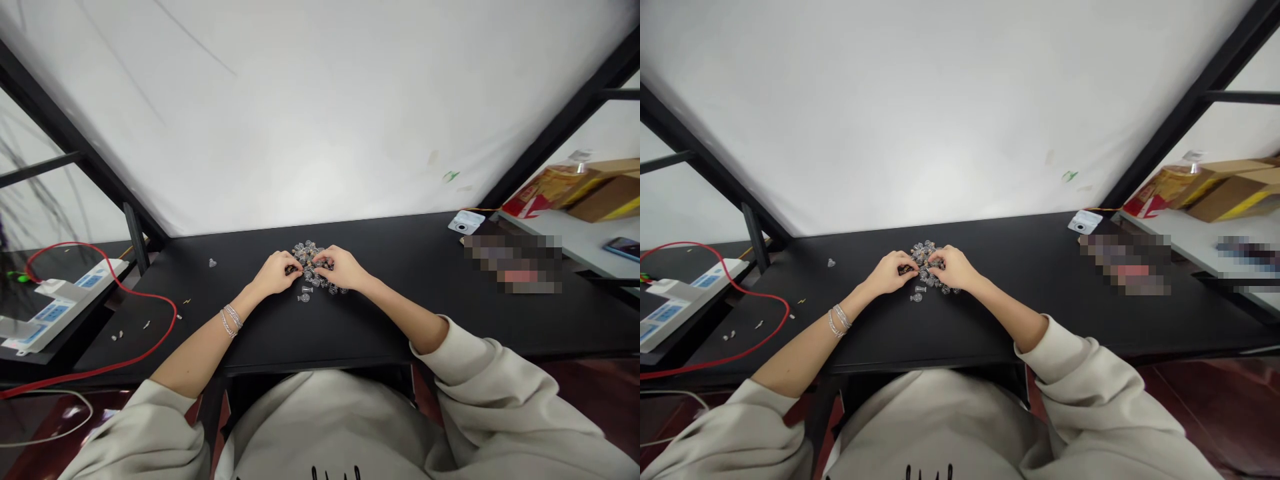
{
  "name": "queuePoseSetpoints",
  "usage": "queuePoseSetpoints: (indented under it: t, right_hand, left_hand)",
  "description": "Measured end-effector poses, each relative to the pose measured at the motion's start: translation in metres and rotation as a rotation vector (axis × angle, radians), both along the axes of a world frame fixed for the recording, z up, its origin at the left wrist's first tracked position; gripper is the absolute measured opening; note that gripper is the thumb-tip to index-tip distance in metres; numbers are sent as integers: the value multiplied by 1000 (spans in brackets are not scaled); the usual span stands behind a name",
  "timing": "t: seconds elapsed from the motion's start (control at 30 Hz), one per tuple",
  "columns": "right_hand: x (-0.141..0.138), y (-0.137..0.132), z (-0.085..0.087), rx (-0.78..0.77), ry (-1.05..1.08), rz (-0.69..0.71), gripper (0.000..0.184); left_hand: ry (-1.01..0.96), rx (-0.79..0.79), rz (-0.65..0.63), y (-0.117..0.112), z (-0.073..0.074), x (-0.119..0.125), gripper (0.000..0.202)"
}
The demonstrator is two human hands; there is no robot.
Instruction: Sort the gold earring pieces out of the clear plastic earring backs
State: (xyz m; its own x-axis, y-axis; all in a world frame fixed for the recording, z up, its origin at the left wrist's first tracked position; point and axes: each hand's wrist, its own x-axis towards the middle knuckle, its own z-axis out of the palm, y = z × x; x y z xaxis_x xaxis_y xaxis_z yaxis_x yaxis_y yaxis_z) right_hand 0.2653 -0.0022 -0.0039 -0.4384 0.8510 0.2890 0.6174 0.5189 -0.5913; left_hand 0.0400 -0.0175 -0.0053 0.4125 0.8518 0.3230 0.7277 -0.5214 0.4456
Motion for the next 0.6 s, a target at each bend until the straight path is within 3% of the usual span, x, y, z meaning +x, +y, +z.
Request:
queuePoseSetpoints:
  t: [0.13,0.37,0.6]
  right_hand:
    - [-3,-3,-4,67,-61,77,22]
    - [-3,-5,-3,49,-116,83,20]
    - [-6,-6,2,33,92,41,11]
  left_hand:
    - [2,2,-24,-2,0,2,10]
    - [-13,-22,-17,-4,1,2,10]
    - [-66,-18,30,-4,2,4,6]
